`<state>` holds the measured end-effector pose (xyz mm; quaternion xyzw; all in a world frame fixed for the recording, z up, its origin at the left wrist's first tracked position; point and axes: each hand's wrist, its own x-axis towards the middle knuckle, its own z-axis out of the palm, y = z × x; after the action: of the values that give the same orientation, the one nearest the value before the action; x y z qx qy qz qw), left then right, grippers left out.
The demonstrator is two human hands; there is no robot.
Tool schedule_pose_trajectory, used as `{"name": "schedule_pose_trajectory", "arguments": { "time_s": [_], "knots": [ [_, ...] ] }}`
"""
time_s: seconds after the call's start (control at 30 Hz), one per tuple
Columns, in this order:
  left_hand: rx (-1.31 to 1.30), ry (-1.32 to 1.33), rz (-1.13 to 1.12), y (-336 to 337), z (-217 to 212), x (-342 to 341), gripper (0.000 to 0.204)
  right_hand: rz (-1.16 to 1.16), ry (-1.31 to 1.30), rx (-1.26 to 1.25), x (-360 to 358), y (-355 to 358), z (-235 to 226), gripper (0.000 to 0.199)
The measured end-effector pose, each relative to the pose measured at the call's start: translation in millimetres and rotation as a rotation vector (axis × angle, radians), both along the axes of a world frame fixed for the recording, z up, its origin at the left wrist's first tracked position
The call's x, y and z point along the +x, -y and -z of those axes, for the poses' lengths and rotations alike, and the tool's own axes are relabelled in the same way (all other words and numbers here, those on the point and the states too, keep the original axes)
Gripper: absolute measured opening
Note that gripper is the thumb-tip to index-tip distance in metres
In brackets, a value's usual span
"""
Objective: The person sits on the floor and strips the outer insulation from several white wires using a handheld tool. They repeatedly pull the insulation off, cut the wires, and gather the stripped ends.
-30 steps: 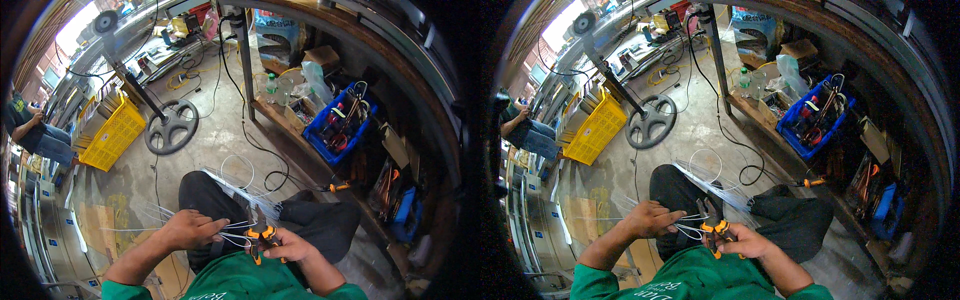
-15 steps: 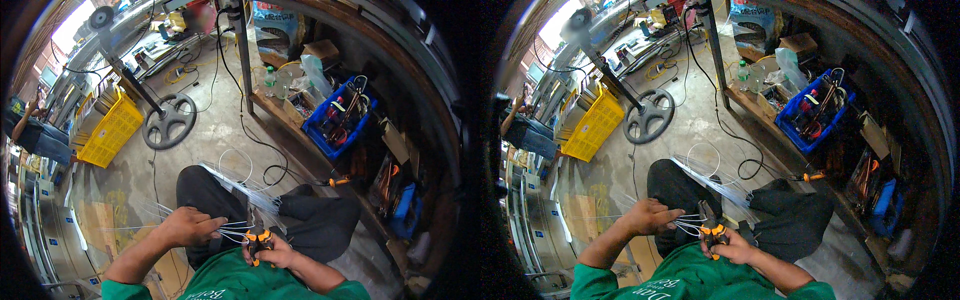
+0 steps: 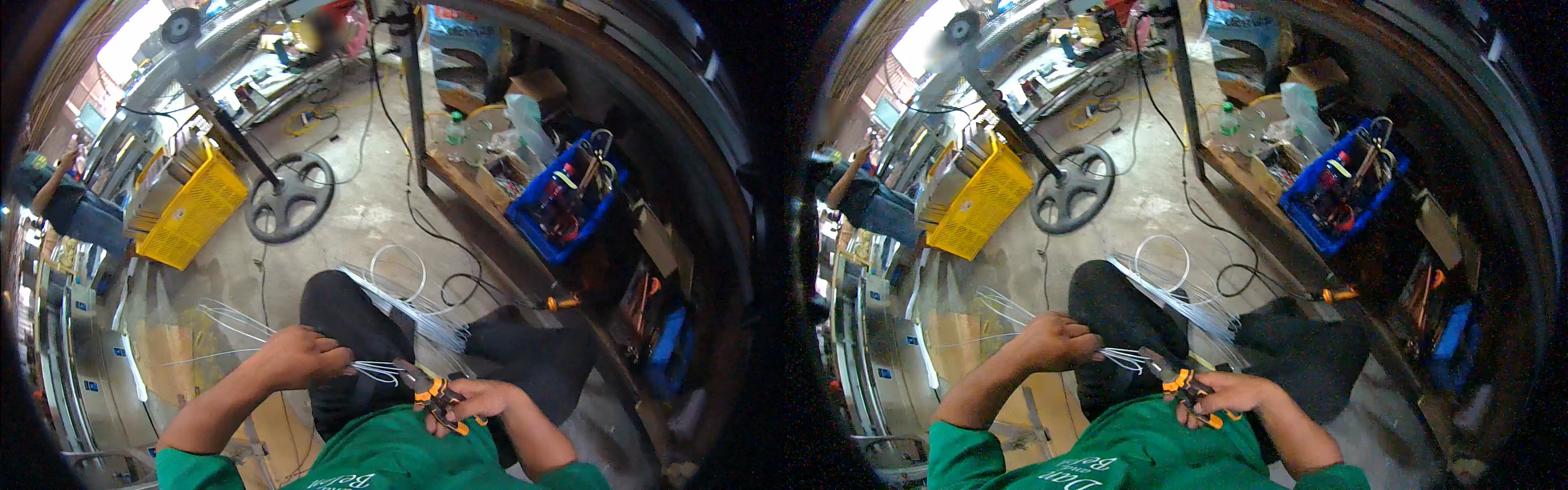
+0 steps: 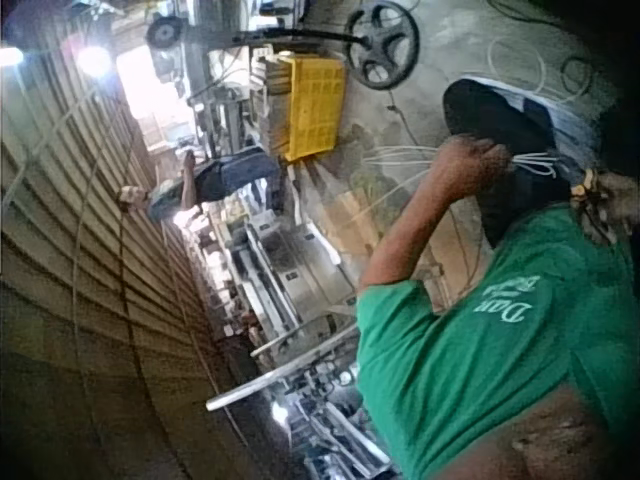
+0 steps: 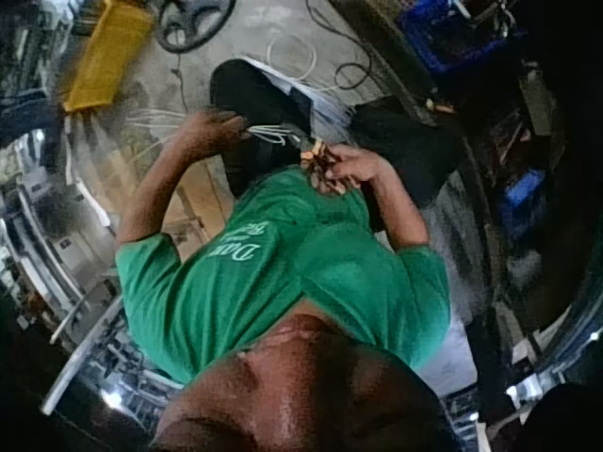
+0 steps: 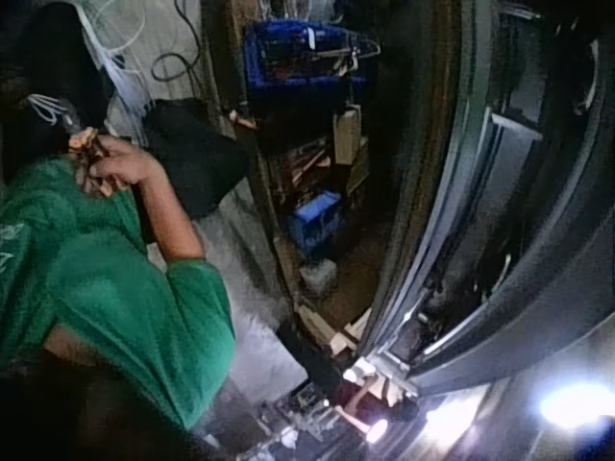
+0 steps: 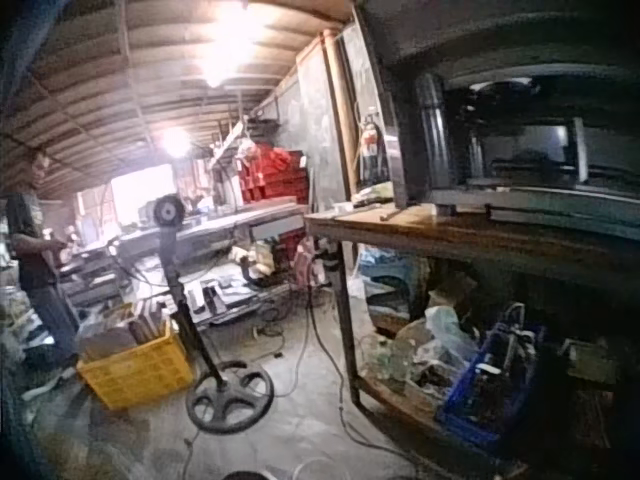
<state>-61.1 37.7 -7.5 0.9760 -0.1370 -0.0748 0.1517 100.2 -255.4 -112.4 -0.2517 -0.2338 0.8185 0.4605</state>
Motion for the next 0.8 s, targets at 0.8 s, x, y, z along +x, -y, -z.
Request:
{"name": "schedule_pose_trajectory", "arguments": {
  "time_s": [0.8],
  "knots": [
    [-0.007, 0.531, -0.167, -58, -83, 31, 0.006, 0.499, 0.656, -0.251, 25, 24, -7, 0.052]
  ]
}}
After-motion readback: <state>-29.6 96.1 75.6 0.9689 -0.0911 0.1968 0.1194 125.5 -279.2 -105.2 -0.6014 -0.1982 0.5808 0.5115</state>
